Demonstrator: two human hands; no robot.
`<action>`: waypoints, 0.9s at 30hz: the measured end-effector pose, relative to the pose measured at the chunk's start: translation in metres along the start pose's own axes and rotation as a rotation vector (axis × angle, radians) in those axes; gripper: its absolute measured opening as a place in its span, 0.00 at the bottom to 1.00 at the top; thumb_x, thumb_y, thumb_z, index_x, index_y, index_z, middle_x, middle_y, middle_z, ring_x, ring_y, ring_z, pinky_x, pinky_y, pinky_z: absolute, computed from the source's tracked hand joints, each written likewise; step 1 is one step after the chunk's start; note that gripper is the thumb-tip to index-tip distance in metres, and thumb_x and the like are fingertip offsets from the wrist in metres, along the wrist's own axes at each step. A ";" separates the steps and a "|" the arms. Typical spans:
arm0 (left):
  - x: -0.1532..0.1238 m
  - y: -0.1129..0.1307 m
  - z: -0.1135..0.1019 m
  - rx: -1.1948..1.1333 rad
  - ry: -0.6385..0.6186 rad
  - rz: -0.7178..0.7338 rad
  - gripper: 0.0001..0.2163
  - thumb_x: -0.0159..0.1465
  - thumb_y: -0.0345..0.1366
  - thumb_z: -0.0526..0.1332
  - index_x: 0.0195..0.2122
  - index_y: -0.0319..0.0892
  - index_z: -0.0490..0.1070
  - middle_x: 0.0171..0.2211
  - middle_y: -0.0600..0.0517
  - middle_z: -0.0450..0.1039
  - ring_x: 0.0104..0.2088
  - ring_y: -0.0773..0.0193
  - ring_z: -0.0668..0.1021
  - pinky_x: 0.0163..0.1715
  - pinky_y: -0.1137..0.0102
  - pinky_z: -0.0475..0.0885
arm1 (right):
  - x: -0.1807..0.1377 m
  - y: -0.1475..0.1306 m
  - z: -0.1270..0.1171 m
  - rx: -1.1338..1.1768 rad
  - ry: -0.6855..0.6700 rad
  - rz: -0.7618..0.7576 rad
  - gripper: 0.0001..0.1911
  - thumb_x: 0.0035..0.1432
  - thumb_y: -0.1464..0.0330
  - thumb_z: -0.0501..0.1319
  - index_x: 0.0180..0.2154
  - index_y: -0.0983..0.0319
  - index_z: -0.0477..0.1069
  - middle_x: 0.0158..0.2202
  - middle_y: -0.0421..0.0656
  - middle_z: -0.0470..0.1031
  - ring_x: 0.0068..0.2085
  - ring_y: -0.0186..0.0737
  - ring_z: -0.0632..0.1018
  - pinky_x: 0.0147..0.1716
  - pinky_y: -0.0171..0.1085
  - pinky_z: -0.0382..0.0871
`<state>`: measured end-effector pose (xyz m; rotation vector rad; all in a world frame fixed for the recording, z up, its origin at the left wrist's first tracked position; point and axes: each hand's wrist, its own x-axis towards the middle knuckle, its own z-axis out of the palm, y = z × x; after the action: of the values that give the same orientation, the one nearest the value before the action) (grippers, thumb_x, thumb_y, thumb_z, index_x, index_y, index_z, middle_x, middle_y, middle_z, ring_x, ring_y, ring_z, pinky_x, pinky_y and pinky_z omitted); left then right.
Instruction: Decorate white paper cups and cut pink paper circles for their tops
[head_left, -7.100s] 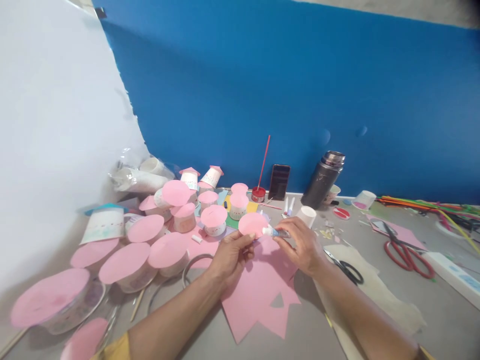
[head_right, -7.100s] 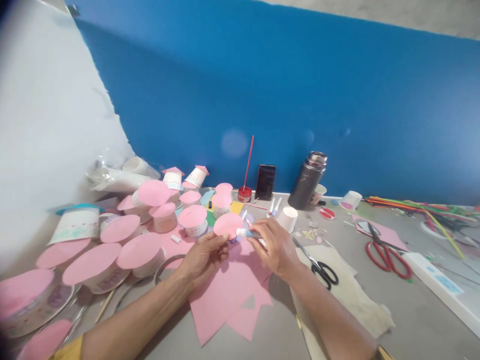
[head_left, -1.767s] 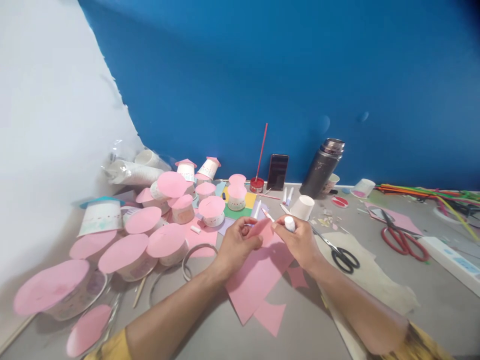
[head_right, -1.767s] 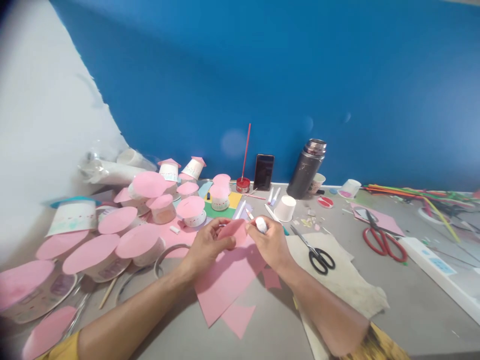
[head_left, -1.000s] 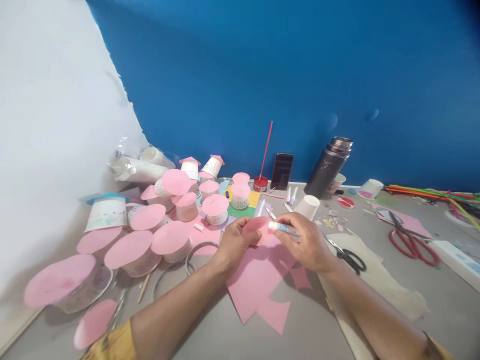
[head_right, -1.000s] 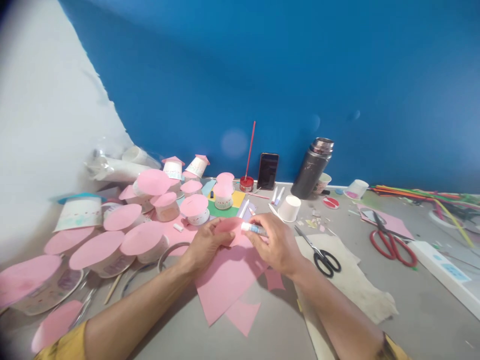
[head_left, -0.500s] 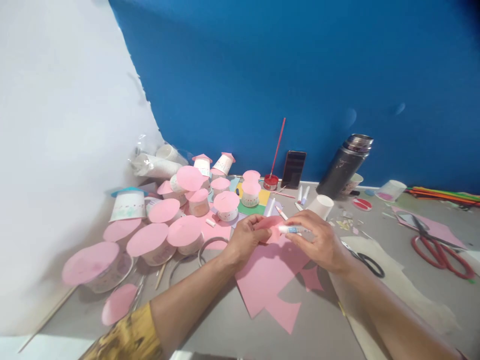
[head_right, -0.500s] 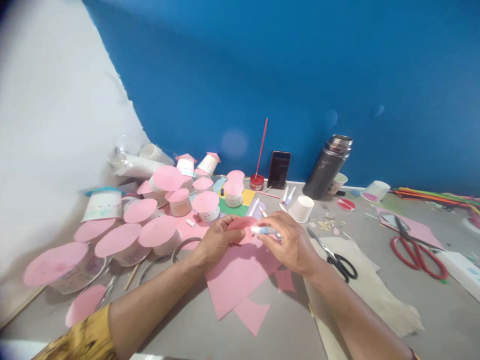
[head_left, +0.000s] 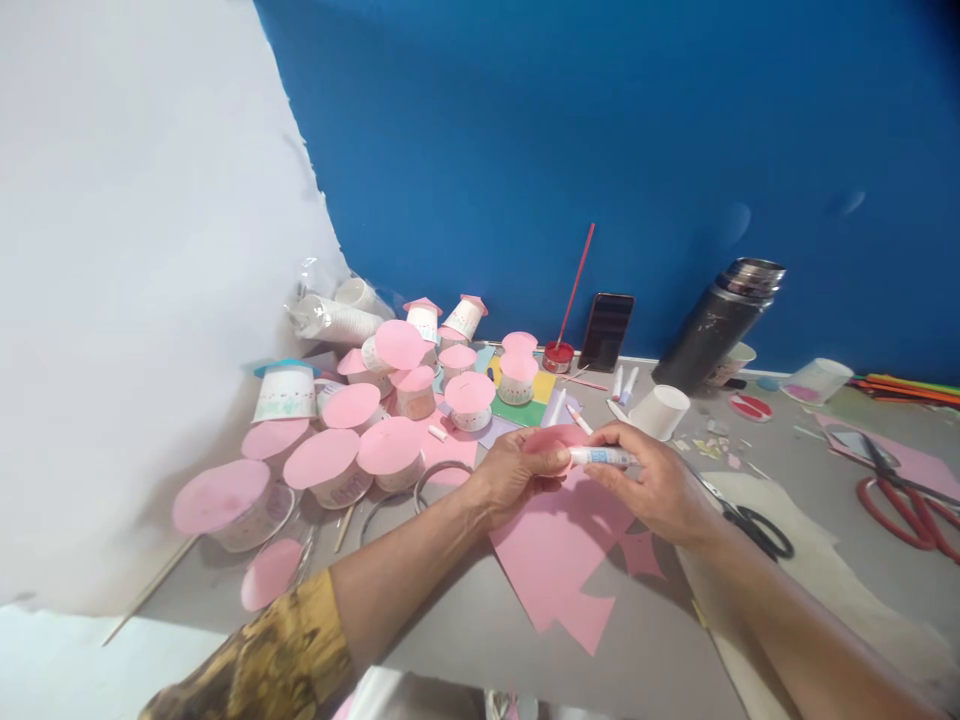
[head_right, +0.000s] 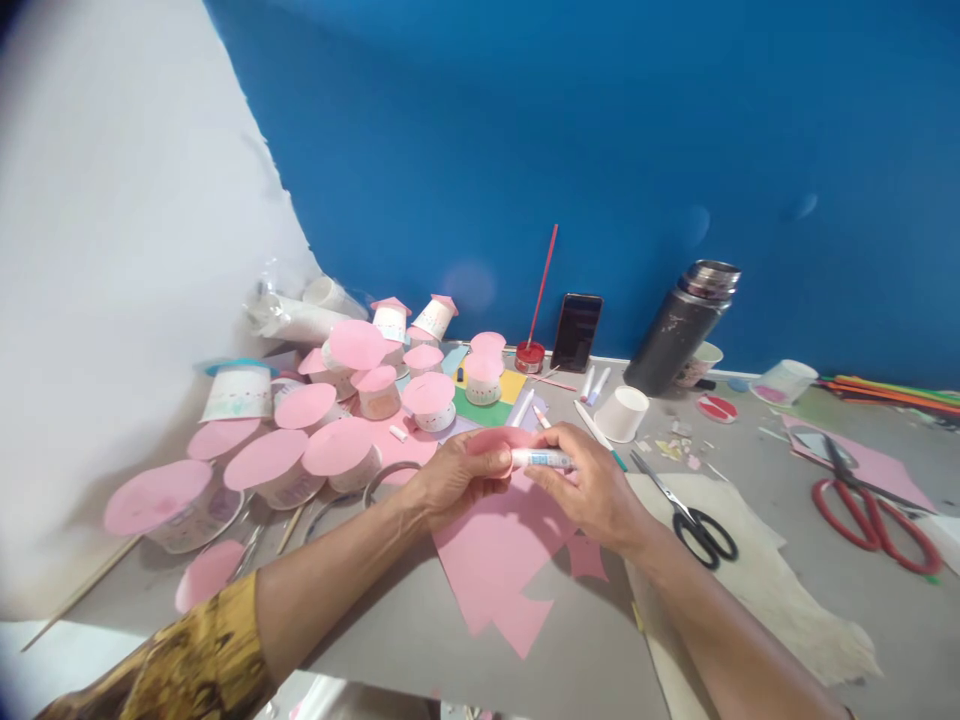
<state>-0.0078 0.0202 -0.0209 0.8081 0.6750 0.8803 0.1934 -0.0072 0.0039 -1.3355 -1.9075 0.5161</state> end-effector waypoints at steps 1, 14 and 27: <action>0.001 0.000 -0.001 -0.007 0.004 -0.011 0.22 0.45 0.39 0.82 0.40 0.38 0.83 0.28 0.54 0.73 0.30 0.68 0.72 0.34 0.69 0.64 | 0.000 -0.001 0.000 0.030 -0.021 0.034 0.12 0.61 0.55 0.64 0.38 0.56 0.76 0.36 0.41 0.81 0.34 0.41 0.79 0.32 0.37 0.74; -0.002 0.001 0.003 -0.061 0.047 -0.021 0.22 0.41 0.40 0.84 0.35 0.37 0.83 0.29 0.52 0.75 0.29 0.70 0.71 0.34 0.69 0.67 | -0.001 -0.002 0.002 0.165 -0.021 0.122 0.16 0.59 0.52 0.65 0.38 0.58 0.77 0.36 0.43 0.82 0.34 0.41 0.80 0.31 0.35 0.74; -0.002 0.001 0.004 -0.085 0.080 -0.037 0.21 0.44 0.36 0.83 0.39 0.40 0.84 0.28 0.54 0.75 0.31 0.67 0.74 0.35 0.69 0.69 | -0.002 0.000 0.005 0.019 0.072 -0.043 0.12 0.63 0.56 0.63 0.39 0.57 0.75 0.34 0.43 0.80 0.33 0.41 0.78 0.33 0.36 0.73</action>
<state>-0.0062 0.0176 -0.0181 0.6850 0.7161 0.9052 0.1897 -0.0089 -0.0004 -1.2811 -1.8637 0.4573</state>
